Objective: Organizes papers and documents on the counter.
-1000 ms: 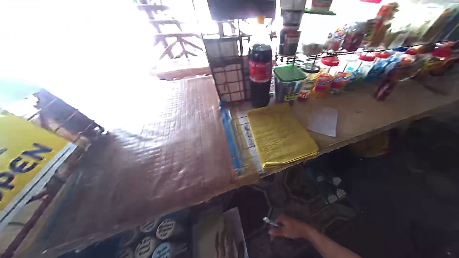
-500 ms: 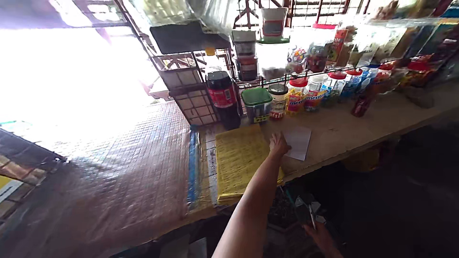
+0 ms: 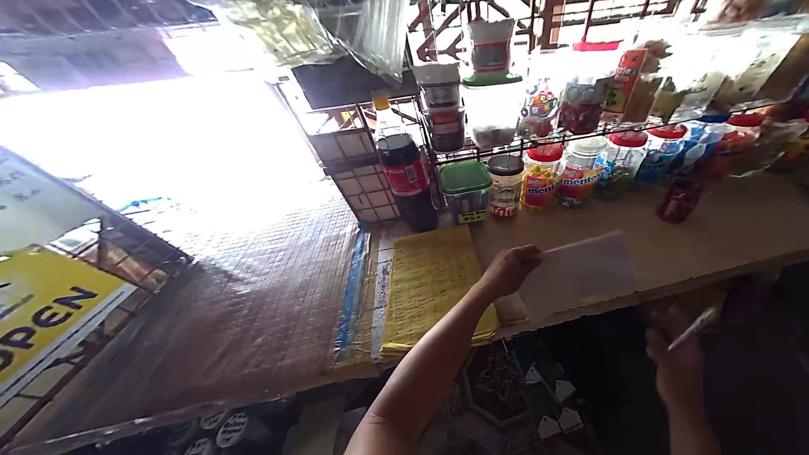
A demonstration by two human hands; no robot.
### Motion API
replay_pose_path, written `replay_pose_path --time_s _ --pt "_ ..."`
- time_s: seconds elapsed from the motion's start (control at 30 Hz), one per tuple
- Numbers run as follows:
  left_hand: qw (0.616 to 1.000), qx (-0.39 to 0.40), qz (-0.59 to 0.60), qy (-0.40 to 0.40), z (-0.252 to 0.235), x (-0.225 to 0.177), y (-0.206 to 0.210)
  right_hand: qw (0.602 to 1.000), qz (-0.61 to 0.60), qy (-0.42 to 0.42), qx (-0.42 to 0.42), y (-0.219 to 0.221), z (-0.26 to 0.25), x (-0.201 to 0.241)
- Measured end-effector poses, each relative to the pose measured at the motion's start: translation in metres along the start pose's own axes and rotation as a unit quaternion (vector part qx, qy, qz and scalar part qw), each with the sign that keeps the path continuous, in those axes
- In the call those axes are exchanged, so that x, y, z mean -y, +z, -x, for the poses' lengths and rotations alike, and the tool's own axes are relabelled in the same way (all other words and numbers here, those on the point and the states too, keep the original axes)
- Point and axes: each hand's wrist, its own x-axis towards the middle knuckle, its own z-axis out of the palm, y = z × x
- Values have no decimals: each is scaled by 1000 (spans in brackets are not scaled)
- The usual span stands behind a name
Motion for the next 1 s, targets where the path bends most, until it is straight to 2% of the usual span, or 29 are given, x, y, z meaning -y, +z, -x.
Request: replay_pose_path --time_s 0.07,0.17,0.23,0.33,0.4,0.47,0.5,0.57,0.67,0.77,0.83,0.93,1.0 --pt "998 40 -36 31 6 -5 -13 997 -7 -47 68 5 -41 21" --pt "996 39 -70 42 2 -6 -29 992 -14 1 123 40 -77 60" --pt "996 -54 -66 36 -6 5 -36 991 2 28 133 67 -102 64" --pt "974 -216 -72 12 -4 22 -50 984 36 60 162 99 -144 39" --pt "956 -269 -113 -3 17 28 -55 953 184 106 217 113 -171 24" --pt "933 -298 -200 -21 50 44 -48 910 317 101 248 121 -186 18" --pt "923 -306 -232 -42 70 54 -43 905 342 70 245 122 -187 23" --pt "903 -325 -263 -99 112 75 -32 919 334 -52 202 114 -180 46" --pt "866 -396 -278 -131 172 101 -12 925 248 -283 41 100 -158 85" --pt "841 -446 -279 -129 207 104 14 904 178 -382 -70 106 -138 101" --pt "840 -456 -262 -133 218 99 33 914 182 -361 -42 120 -129 87" --pt "843 -461 -247 -125 226 99 54 937 231 -246 94 143 -123 47" --pt "842 -466 -245 -120 229 101 58 937 263 -173 152 154 -120 28"
